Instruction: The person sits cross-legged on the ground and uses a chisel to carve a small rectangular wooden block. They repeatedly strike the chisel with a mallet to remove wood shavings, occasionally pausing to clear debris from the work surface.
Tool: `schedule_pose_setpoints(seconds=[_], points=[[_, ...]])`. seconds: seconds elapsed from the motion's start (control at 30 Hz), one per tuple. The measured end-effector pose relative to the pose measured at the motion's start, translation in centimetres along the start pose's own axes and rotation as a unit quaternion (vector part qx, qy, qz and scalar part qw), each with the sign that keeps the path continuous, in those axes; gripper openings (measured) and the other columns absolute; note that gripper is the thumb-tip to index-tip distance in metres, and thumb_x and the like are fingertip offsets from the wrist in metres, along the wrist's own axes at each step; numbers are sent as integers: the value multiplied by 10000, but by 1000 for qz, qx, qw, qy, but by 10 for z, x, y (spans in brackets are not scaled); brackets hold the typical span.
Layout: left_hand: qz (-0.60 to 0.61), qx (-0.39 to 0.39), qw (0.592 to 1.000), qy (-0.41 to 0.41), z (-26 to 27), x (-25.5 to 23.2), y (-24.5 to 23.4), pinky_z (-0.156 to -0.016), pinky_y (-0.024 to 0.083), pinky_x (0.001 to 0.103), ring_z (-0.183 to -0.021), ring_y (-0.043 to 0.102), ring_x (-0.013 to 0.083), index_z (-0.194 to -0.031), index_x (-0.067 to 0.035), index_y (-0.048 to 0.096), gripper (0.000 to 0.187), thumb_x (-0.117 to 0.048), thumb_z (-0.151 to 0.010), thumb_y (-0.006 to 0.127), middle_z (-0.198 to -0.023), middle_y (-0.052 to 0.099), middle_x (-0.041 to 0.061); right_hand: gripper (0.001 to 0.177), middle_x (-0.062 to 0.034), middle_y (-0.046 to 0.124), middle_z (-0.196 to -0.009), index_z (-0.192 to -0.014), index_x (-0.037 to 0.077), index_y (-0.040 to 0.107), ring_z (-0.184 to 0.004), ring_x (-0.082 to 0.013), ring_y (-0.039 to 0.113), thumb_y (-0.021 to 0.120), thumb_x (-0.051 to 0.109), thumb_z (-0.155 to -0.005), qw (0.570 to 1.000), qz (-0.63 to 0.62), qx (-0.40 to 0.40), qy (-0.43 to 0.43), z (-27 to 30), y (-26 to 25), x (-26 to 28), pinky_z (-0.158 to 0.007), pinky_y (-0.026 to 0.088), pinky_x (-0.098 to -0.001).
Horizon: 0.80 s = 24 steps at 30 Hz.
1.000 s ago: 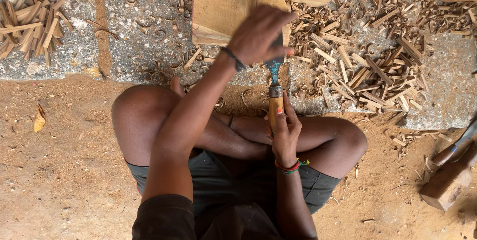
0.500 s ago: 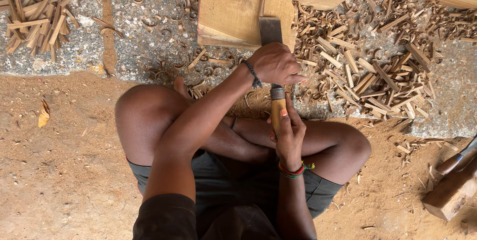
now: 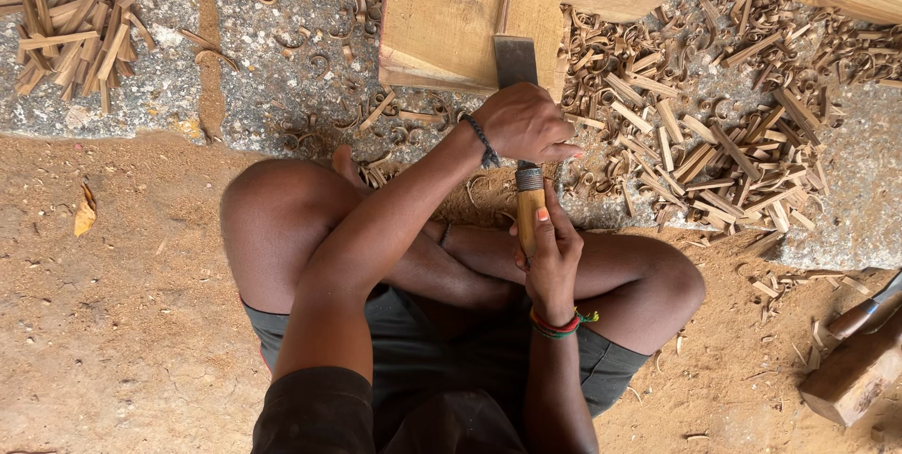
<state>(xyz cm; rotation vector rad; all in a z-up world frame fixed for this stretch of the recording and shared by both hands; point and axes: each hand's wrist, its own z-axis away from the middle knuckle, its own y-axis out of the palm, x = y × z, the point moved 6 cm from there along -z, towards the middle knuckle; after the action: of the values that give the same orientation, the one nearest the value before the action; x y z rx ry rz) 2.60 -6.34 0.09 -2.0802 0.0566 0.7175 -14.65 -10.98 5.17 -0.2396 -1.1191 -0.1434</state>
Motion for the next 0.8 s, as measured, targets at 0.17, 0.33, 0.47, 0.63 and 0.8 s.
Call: schedule_pose_setpoints(seconds=[0.17,0.33,0.47,0.63,0.8], points=[[-6,7,1000,16,-2,1,7,-411,444,339,-347,478,117,-547,-176,562,574,-470,-1038,618,-410,480,-29,557,-81,642,-794,-1543,-7,430,-496,-49,474,470,283,-1069,1000,-1,-3,1,1,-3,-3,-404,371,-203],[-13,-21,999,22,-1,1,0,-401,433,324,-330,457,106,-551,-179,564,556,-460,-1026,630,-391,459,-36,553,-72,655,-828,-1545,-8,418,-523,-41,490,463,280,-1075,1000,-14,-3,-2,-1,-2,-3,-412,379,-204],[-2,-17,1000,21,-1,0,0,-401,434,330,-341,464,106,-560,-170,577,551,-455,-1029,633,-400,466,-35,552,-70,635,-786,-1550,3,421,-481,-46,456,459,276,-1071,1000,-20,0,-1,-1,-3,-5,-403,364,-203],[-12,-24,999,22,-2,-4,-4,-421,449,336,-343,472,110,-564,-172,591,545,-474,-1015,637,-400,474,-34,545,-69,637,-784,-1547,-1,427,-483,-48,460,462,264,-1072,1000,-29,-3,2,0,-4,-6,-408,364,-203],[-16,-31,999,21,-2,-5,-6,-434,456,342,-356,478,117,-570,-176,602,536,-481,-1010,630,-407,484,-33,548,-67,636,-789,-1545,-13,426,-487,-48,462,468,261,-1072,999,-33,-5,2,0,-4,-6,-409,360,-202]])
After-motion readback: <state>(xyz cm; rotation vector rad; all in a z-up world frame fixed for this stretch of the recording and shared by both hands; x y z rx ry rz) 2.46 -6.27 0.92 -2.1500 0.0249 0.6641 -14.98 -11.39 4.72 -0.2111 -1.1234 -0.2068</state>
